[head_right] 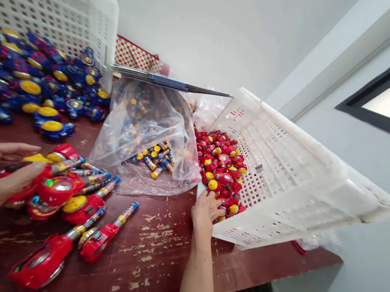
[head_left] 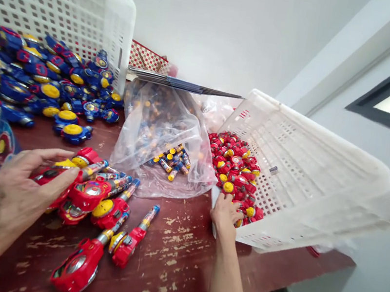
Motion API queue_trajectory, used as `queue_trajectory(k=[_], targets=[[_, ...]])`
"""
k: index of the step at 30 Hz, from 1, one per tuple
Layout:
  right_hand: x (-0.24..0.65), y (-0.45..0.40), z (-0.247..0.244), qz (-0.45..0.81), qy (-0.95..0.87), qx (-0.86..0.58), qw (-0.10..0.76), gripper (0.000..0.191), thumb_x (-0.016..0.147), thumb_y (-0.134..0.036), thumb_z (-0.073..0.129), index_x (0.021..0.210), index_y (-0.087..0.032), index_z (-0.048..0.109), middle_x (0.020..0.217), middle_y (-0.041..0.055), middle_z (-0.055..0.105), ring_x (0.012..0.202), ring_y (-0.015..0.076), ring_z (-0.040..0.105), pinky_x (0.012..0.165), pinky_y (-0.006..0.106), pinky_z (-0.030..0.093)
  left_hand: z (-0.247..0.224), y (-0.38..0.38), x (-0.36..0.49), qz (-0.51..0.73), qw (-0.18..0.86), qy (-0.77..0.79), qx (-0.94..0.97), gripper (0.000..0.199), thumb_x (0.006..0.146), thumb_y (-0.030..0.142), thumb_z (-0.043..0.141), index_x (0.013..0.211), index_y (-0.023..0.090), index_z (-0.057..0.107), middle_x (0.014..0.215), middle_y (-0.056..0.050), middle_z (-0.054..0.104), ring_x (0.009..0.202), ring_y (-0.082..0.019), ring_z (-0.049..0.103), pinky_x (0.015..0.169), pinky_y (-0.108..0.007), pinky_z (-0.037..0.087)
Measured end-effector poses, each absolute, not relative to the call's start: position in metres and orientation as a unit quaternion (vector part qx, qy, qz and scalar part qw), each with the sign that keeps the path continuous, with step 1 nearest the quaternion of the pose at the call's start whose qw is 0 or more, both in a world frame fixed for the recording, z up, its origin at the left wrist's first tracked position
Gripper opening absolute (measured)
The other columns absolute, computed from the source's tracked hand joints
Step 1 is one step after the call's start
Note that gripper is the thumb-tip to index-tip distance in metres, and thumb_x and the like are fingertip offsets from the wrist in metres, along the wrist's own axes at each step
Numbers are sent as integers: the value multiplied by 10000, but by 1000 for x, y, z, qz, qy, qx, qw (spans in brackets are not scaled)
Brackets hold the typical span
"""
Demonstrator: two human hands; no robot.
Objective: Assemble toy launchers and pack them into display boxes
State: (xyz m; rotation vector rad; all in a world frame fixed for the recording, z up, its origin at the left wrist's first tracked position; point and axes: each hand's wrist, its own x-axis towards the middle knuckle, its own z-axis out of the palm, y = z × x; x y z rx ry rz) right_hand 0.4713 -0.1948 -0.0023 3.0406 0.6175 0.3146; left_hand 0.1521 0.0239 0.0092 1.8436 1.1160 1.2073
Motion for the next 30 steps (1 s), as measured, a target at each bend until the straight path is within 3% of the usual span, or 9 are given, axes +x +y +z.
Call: queue_trajectory(k=[3,6,10,13,17,19,21,24,30], targets=[[469,-194,-1,100,228,968,19,296,752,-52,526,1004,-158,638,1075,157,539,971,349,526,736,521,422,14,13,153,449,135,421,776,330,764,315,679,1044,143,646,1054,-83,635,1033,-303,570,1001,-433,378],[454,-185,8,117,265,957,7,373,793,-78,496,1135,-190,594,1158,145,514,1009,338,503,776,496,437,23,-10,154,499,126,383,767,345,765,263,676,1082,135,630,1171,-114,612,1152,-304,519,1075,-430,309],[396,-165,19,171,452,852,-201,469,846,-156,503,1308,-182,433,1254,149,450,1158,300,429,968,464,394,33,-52,172,476,439,317,693,347,698,313,734,1034,252,671,1008,-34,669,902,-220,624,883,-303,474],[336,-155,28,112,592,692,-397,575,843,-169,528,1374,-250,321,1280,128,419,1206,258,421,1011,430,392,35,-75,191,312,748,268,521,495,729,367,715,1200,279,588,1137,-50,630,967,-223,618,842,-290,505],[312,-148,35,-96,645,586,-482,687,811,-215,605,1396,-272,248,1319,103,449,1194,229,482,985,382,437,31,-78,200,251,870,224,361,514,762,305,706,1241,278,521,1063,-47,630,927,-193,627,791,-278,526],[339,-137,28,-116,593,644,-469,526,896,-202,489,1372,-246,269,1273,104,504,1096,186,563,901,336,484,30,-72,196,259,880,245,313,490,768,289,695,1224,269,518,893,-35,639,736,-180,642,625,-271,534],[379,-121,13,-25,555,756,-347,363,939,-111,296,1274,-195,409,1151,97,576,1030,154,583,866,307,483,29,-66,189,267,885,263,276,467,741,256,709,1178,253,544,808,-27,634,649,-183,638,552,-273,521],[433,-95,-15,-4,546,798,-254,354,822,12,371,1063,-126,589,1079,133,599,1069,214,532,927,364,428,30,-62,182,273,891,283,225,325,691,208,729,995,208,613,815,-34,654,637,-191,648,550,-289,530],[468,-77,-33,-10,577,804,-143,360,830,-17,433,1103,-164,618,1184,126,561,1171,251,422,989,391,347,30,-62,181,252,904,275,211,275,692,206,716,947,155,629,687,-41,636,582,-191,621,477,-278,490]])
